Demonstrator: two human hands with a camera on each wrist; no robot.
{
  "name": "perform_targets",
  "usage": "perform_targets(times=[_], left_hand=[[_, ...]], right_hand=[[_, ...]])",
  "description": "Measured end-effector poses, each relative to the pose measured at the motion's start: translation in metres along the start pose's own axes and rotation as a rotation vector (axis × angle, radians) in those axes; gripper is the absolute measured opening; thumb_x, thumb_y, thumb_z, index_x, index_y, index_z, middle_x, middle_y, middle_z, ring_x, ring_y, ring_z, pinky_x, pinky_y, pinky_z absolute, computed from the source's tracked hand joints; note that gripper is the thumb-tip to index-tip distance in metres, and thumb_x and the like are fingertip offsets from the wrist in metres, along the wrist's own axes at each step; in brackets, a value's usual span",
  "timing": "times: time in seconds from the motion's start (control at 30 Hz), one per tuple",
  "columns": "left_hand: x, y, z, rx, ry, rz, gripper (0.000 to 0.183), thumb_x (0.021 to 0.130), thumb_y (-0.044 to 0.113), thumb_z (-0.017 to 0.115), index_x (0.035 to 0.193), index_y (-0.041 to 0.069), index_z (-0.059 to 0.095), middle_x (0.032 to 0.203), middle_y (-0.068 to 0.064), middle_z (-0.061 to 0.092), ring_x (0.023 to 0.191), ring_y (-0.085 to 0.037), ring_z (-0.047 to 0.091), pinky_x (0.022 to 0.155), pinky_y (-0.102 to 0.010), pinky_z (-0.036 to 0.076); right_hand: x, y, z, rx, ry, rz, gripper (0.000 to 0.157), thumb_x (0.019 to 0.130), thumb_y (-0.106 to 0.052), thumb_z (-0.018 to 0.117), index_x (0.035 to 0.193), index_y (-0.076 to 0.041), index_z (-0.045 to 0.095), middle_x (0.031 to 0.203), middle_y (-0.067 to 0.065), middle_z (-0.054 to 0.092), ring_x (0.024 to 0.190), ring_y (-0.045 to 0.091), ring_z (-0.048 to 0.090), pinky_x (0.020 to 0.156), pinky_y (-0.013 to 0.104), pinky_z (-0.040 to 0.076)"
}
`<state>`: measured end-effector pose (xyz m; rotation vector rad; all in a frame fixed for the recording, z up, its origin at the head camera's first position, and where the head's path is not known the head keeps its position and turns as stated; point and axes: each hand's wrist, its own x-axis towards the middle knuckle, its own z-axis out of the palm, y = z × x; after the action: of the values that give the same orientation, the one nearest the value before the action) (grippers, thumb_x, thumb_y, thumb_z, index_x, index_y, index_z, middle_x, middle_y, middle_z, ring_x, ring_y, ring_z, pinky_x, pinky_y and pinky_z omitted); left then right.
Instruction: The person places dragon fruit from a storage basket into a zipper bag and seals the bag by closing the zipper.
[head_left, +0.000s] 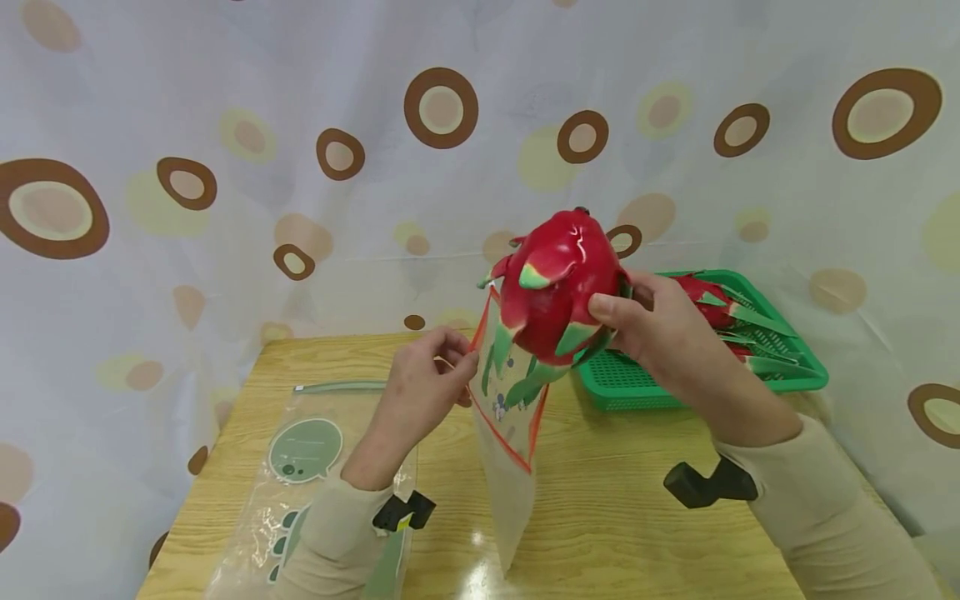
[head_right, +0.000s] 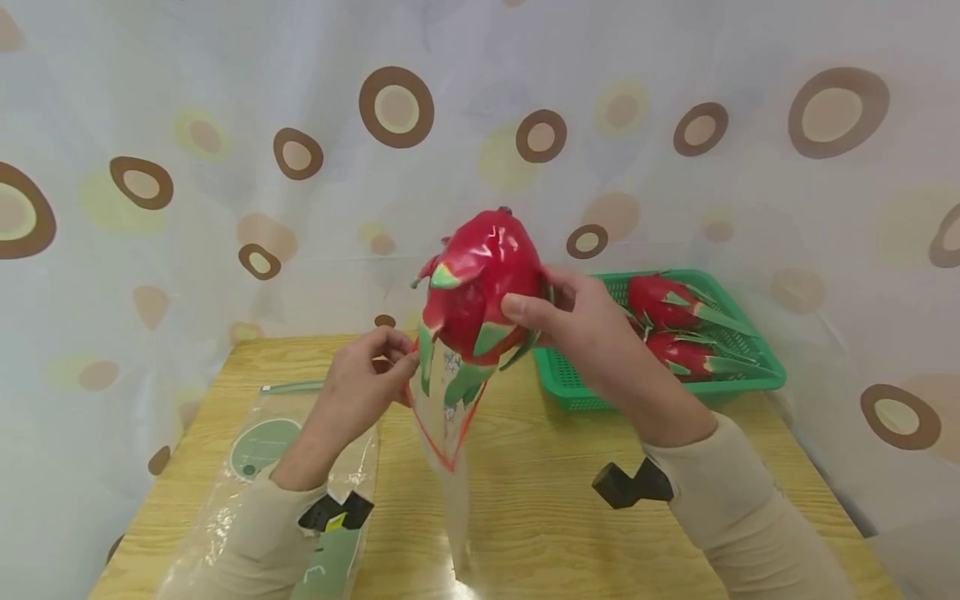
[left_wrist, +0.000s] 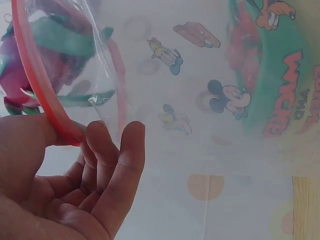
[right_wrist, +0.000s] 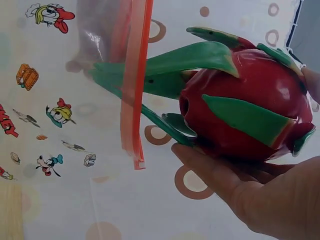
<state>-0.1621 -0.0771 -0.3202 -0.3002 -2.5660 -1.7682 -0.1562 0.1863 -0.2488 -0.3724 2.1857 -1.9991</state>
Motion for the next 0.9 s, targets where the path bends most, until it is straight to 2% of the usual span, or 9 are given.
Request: perform_targets(times=[0.1, 0.2, 0.33, 0.5, 0.57, 0.7, 0.8, 0.9], left_hand=[[0.0, 0.0, 0.0, -0.011, -0.001, -0.005, 0.01, 0.094, 0.017, 0.062, 0.1, 0.009, 0.063, 0.086, -0.008, 0.062, 0.057, -0.019, 0.065, 0.062, -0.039, 0.061], [0.0, 0.0, 0.0, -0.018, 0.0, -0.006, 0.009, 0.094, 0.016, 0.062, 0.1, 0.009, 0.063, 0.086, -0.008, 0.061, 0.057, -0.019, 0.064, 0.061, -0.038, 0.061], [0.0, -0.001, -0.001, -0.017, 0.006, -0.006, 0.008, 0.094, 0.015, 0.062, 0.099, 0.008, 0.063, 0.085, -0.008, 0.061, 0.055, -0.019, 0.065, 0.059, -0.034, 0.06], [0.0, -0.002, -0.002, 0.01, 0.019, -0.004, 0.01, 0.096, 0.017, 0.06, 0.1, 0.008, 0.062, 0.084, -0.008, 0.062, 0.053, -0.018, 0.066, 0.057, -0.031, 0.057], [0.0, -0.002, -0.003, 0.017, 0.024, -0.002, 0.011, 0.097, 0.019, 0.06, 0.099, 0.008, 0.062, 0.084, -0.007, 0.063, 0.053, -0.018, 0.066, 0.053, -0.029, 0.054], [0.0, -0.003, -0.004, 0.02, 0.026, -0.006, 0.013, 0.098, 0.023, 0.06, 0.098, 0.01, 0.062, 0.084, -0.007, 0.062, 0.054, -0.02, 0.068, 0.049, -0.025, 0.047], [-0.001, -0.003, -0.005, 0.024, 0.026, -0.008, 0.016, 0.099, 0.027, 0.06, 0.097, 0.011, 0.062, 0.083, -0.007, 0.062, 0.056, -0.022, 0.068, 0.049, -0.025, 0.047], [-0.002, -0.003, -0.005, 0.023, 0.027, -0.002, 0.017, 0.099, 0.027, 0.059, 0.096, 0.011, 0.062, 0.082, -0.007, 0.062, 0.056, -0.023, 0.069, 0.05, -0.026, 0.048]], right_hand=[[0.001, 0.003, 0.001, 0.014, -0.028, -0.004, 0.066, 0.096, -0.032, 0.057, 0.145, 0.005, 0.034, 0.126, 0.006, 0.056, 0.109, 0.017, 0.059, 0.083, 0.025, 0.059], [0.001, 0.004, 0.002, -0.02, -0.054, -0.006, 0.063, 0.096, -0.033, 0.055, 0.142, 0.006, 0.038, 0.124, 0.006, 0.058, 0.108, 0.017, 0.061, 0.083, 0.026, 0.059], [-0.002, 0.005, 0.004, -0.183, -0.059, 0.013, 0.062, 0.095, -0.04, 0.053, 0.142, -0.001, 0.043, 0.126, 0.01, 0.059, 0.108, 0.021, 0.061, 0.083, 0.027, 0.058], [-0.004, 0.007, 0.005, -0.363, -0.057, 0.031, 0.067, 0.094, -0.045, 0.054, 0.149, -0.008, 0.04, 0.121, 0.013, 0.062, 0.095, 0.024, 0.055, 0.075, 0.031, 0.055], [-0.004, 0.008, 0.006, -0.392, -0.066, 0.031, 0.066, 0.094, -0.044, 0.055, 0.149, -0.008, 0.041, 0.116, 0.012, 0.064, 0.091, 0.024, 0.055, 0.073, 0.033, 0.055], [-0.002, 0.01, 0.009, -0.46, -0.104, 0.013, 0.062, 0.094, -0.045, 0.06, 0.142, -0.007, 0.049, 0.116, 0.009, 0.067, 0.097, 0.02, 0.061, 0.079, 0.031, 0.055], [0.0, 0.013, 0.012, -0.517, -0.137, -0.014, 0.063, 0.092, -0.047, 0.063, 0.138, -0.006, 0.052, 0.117, 0.007, 0.068, 0.1, 0.02, 0.063, 0.08, 0.031, 0.057], [0.004, 0.017, 0.015, -0.56, -0.164, -0.028, 0.057, 0.091, -0.048, 0.064, 0.131, -0.007, 0.057, 0.109, 0.005, 0.069, 0.092, 0.02, 0.063, 0.076, 0.032, 0.057]])
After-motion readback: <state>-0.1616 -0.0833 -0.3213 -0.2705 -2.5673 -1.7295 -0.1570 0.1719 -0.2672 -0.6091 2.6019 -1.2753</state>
